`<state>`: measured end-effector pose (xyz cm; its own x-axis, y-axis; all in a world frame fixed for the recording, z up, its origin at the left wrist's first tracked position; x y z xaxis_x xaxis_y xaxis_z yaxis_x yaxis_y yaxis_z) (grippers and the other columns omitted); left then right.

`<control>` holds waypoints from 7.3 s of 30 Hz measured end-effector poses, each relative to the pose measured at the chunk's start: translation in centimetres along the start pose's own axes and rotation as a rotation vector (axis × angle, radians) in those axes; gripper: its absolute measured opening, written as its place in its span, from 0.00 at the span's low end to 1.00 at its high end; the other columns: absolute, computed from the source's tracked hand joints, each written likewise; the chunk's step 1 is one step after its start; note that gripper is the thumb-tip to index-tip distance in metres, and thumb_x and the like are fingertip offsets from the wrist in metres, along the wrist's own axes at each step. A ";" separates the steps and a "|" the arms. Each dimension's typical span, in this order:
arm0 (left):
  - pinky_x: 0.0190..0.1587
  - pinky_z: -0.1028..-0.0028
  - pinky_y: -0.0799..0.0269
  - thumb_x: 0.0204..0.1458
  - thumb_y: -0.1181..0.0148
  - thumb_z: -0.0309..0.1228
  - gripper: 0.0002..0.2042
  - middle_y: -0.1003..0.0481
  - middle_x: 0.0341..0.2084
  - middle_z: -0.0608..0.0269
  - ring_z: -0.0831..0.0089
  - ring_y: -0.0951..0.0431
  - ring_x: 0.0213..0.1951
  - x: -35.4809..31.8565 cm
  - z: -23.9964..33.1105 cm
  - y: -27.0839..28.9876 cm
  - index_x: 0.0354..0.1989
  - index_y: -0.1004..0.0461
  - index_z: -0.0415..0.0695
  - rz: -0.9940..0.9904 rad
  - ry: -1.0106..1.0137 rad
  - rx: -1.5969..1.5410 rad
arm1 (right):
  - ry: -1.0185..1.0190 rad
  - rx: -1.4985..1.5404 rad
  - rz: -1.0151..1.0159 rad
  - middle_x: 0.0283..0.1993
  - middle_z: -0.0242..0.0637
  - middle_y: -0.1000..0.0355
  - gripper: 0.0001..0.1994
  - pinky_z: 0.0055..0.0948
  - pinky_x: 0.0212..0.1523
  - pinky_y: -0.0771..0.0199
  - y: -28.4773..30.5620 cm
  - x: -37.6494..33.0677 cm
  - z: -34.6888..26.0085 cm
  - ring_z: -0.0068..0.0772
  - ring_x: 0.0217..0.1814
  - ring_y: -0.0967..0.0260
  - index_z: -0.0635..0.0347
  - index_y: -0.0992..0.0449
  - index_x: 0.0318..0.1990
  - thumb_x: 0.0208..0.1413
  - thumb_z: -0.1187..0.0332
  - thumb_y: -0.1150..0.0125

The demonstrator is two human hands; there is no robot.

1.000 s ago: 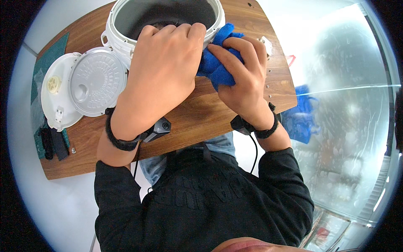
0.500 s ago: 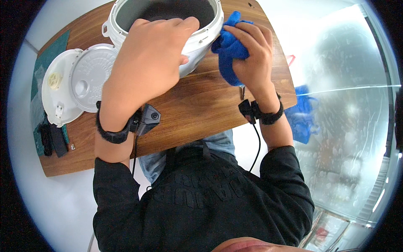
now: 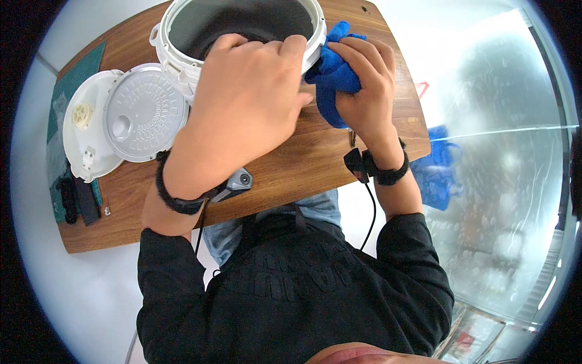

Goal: The person uses a screwdriver to remove screws from a white rice cooker, detaches the lid, and then wipes the inner rim of the cooker with a blue cloth. The person handles the cooker, lid, and screws throughout the process.

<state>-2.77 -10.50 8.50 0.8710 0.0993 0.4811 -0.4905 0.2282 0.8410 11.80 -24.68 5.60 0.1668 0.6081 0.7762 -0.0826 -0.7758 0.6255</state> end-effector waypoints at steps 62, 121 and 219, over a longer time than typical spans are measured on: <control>0.38 0.51 0.24 0.46 0.32 0.32 0.19 0.19 0.33 0.49 0.46 0.19 0.37 0.4 -1.9 0.8 0.47 0.26 0.46 -0.041 0.076 0.032 | 0.219 -0.019 -0.206 0.50 0.29 0.27 0.25 0.47 0.56 0.32 1.6 4.6 -1.4 0.47 0.57 0.34 0.43 0.17 0.48 0.37 0.78 0.32; 0.32 0.55 0.24 0.51 0.31 0.40 0.13 0.19 0.25 0.51 0.48 0.18 0.31 0.8 -1.6 0.5 0.38 0.24 0.47 -0.041 0.101 0.005 | 0.302 -0.247 -0.519 0.54 0.38 0.28 0.25 0.49 0.61 0.31 2.3 10.1 2.6 0.49 0.61 0.36 0.47 0.16 0.51 0.41 0.78 0.32; 0.33 0.51 0.27 0.47 0.29 0.38 0.14 0.21 0.24 0.50 0.45 0.19 0.32 0.8 -1.6 0.3 0.33 0.27 0.45 -0.021 0.120 0.025 | 0.032 0.047 -0.184 0.66 0.35 0.26 0.34 0.46 0.61 0.30 1.8 -0.3 -2.8 0.55 0.57 0.32 0.56 0.20 0.58 0.34 0.77 0.33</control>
<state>-2.21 -8.83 8.79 0.8775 0.2097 0.4313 -0.4710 0.2078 0.8573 8.89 -25.77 6.67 0.1433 0.7446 0.6520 -0.0076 -0.6579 0.7530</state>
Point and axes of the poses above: each hand's wrist, its own x-axis towards the middle knuckle, its own y-axis out of the back of the hand, z = x × y, the point moved 2 cm from there along x, towards the middle knuckle
